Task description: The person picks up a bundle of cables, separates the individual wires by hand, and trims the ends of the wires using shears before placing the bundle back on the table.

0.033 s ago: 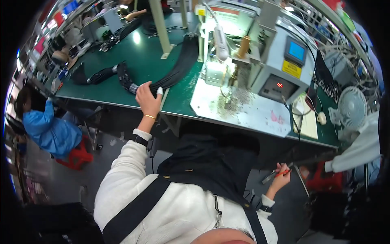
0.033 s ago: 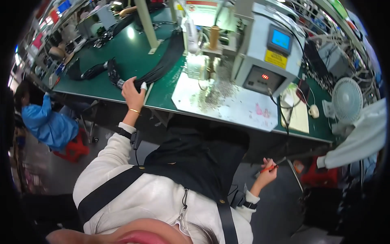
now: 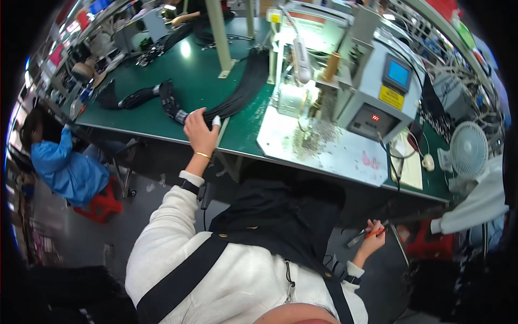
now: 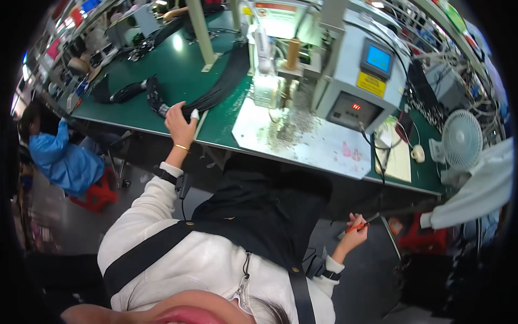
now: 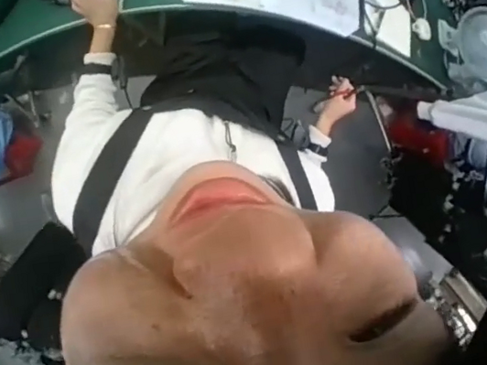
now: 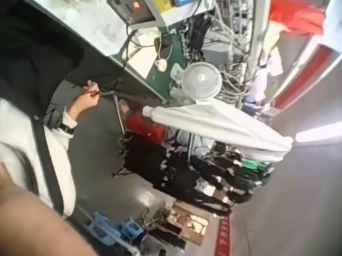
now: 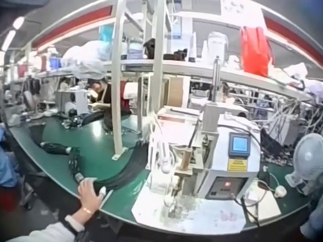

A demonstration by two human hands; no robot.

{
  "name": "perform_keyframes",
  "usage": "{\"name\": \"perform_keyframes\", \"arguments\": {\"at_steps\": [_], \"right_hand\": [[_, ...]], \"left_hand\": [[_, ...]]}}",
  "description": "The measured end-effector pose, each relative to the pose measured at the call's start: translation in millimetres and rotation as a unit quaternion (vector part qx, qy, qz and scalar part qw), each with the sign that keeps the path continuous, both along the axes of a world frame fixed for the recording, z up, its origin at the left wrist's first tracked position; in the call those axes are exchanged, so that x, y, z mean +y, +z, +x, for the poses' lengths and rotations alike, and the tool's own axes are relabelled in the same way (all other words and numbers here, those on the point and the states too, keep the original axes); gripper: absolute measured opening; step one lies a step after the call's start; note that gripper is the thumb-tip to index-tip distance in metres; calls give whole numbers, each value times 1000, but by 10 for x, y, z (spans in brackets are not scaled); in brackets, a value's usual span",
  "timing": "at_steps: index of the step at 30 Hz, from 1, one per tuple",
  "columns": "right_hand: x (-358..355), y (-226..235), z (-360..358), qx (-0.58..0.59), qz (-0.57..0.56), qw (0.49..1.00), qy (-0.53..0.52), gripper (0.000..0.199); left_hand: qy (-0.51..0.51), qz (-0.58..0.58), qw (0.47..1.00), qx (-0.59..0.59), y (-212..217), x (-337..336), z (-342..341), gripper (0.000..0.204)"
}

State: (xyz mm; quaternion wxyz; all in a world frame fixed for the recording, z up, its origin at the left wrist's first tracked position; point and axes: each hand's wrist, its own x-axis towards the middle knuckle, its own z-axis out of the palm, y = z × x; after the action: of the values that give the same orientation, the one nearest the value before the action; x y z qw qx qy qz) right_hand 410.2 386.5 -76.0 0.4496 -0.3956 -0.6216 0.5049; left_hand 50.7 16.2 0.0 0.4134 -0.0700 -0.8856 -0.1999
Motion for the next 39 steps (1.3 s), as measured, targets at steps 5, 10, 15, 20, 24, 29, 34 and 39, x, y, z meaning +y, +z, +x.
{"name": "perform_keyframes", "arguments": {"at_steps": [5,10,15,20,24,29,34,39], "right_hand": [[-137,34,-77,-14,10,999,37,20],[-289,236,-197,-12,28,998,56,17],[-241,463,-212,18,75,997,-2,22],[-36,319,50,70,27,994,-77,24],[-6,86,291,101,-82,986,-104,22],[62,-159,298,98,-144,982,-72,23],[96,-134,384,99,-168,980,-47,26],[191,-404,390,181,-265,946,-32,18]], "left_hand": [[-35,41,999,-5,17,-27,62,43],[-47,21,999,-1,-21,18,3,43],[-32,-28,999,22,-85,-12,-106,43],[8,-32,999,34,-120,5,-167,44],[6,-37,999,17,-153,46,-162,42],[23,-56,998,8,-107,33,-113,43],[18,-134,986,102,-137,-146,-367,44],[34,-187,978,88,-89,-132,-205,55]]}}
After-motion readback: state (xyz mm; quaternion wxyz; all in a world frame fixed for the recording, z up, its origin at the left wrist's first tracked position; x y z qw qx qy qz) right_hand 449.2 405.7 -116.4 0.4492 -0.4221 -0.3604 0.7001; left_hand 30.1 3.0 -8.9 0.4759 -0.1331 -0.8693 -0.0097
